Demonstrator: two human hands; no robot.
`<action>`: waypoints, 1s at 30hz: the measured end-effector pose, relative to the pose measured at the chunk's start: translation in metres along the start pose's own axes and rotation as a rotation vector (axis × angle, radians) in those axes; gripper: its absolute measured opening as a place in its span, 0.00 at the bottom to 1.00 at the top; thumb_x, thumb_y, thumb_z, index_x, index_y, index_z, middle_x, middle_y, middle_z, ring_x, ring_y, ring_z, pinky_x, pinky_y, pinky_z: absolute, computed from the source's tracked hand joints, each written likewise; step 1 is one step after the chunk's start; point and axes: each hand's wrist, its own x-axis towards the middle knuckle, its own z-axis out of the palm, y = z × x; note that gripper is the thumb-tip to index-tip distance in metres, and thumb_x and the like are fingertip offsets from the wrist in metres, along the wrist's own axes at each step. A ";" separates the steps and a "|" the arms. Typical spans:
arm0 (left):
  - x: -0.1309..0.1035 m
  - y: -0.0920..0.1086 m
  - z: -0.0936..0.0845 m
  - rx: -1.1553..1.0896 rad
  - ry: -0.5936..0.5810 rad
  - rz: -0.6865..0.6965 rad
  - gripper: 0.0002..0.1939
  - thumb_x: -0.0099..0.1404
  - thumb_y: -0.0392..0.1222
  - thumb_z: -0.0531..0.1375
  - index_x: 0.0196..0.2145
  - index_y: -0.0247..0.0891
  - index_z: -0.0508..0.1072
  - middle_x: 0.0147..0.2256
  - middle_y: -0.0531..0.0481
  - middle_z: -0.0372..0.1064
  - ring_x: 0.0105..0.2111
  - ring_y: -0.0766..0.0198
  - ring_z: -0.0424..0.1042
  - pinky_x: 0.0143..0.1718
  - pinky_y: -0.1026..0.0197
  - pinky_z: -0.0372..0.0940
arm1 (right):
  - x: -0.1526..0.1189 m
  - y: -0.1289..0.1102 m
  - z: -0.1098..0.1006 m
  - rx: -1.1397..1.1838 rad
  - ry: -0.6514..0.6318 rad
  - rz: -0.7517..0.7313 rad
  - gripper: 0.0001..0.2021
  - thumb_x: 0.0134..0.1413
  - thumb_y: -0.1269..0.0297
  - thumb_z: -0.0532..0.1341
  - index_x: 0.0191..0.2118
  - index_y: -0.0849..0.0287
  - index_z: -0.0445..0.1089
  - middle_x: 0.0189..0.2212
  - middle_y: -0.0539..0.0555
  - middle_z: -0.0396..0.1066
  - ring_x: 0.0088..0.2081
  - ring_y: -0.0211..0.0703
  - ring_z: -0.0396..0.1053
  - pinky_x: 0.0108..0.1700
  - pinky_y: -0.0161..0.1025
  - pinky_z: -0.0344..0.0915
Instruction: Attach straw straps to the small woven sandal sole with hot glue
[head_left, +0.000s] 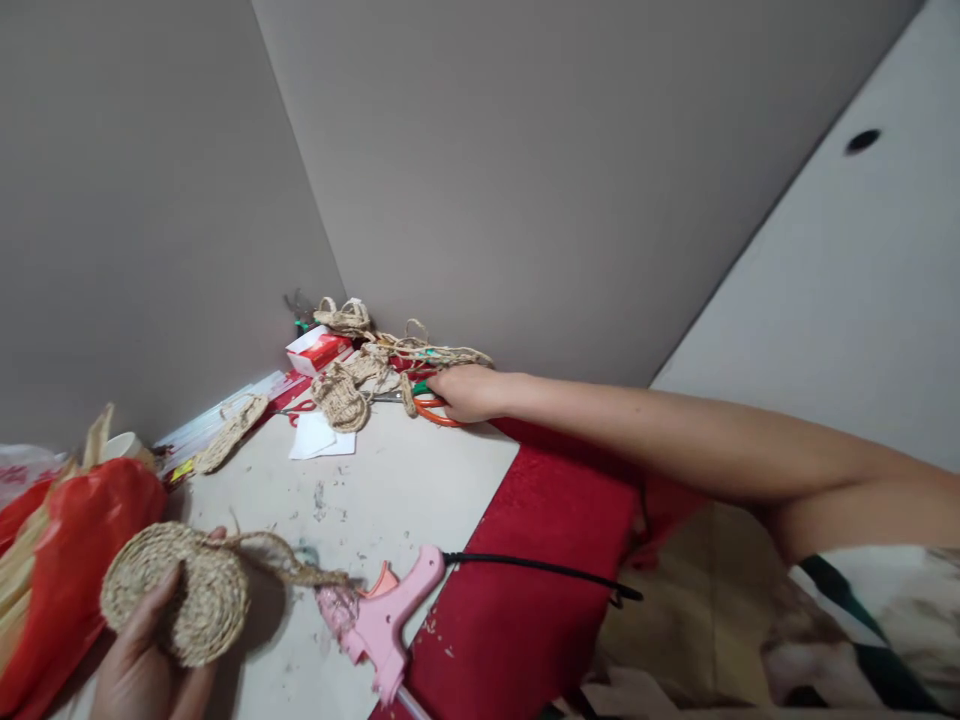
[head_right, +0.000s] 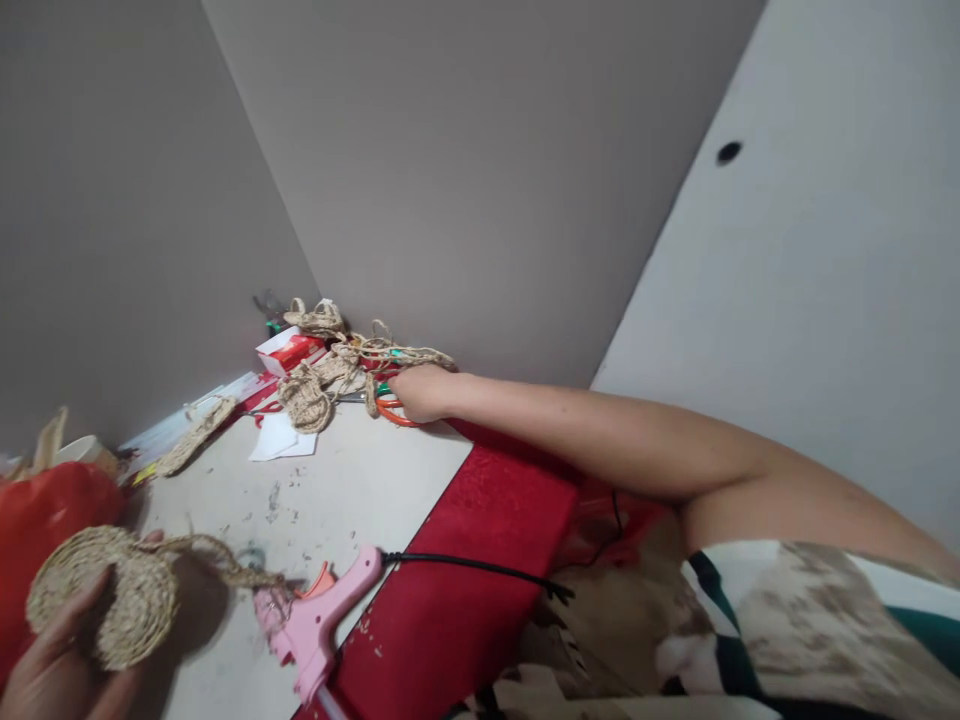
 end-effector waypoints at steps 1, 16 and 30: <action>-0.004 0.001 0.005 -0.072 0.055 0.014 0.17 0.58 0.33 0.64 0.46 0.42 0.76 0.36 0.54 0.80 0.33 0.64 0.78 0.41 0.62 0.73 | 0.002 0.000 0.003 -0.014 -0.013 0.004 0.15 0.50 0.67 0.58 0.44 0.67 0.71 0.41 0.67 0.73 0.38 0.52 0.70 0.36 0.41 0.59; -0.018 0.011 0.006 -0.068 -0.060 0.119 0.17 0.50 0.35 0.68 0.40 0.32 0.77 0.36 0.41 0.79 0.30 0.56 0.78 0.30 0.59 0.74 | -0.049 0.028 -0.036 0.239 -0.387 -0.231 0.13 0.51 0.54 0.58 0.31 0.61 0.68 0.27 0.54 0.67 0.27 0.38 0.60 0.30 0.37 0.57; -0.025 0.013 0.008 -0.090 -0.121 -0.027 0.19 0.44 0.32 0.70 0.37 0.32 0.76 0.35 0.37 0.79 0.35 0.45 0.78 0.34 0.52 0.74 | -0.042 -0.063 -0.038 0.302 -0.281 -0.601 0.23 0.50 0.43 0.62 0.38 0.61 0.67 0.29 0.52 0.65 0.29 0.38 0.60 0.32 0.35 0.57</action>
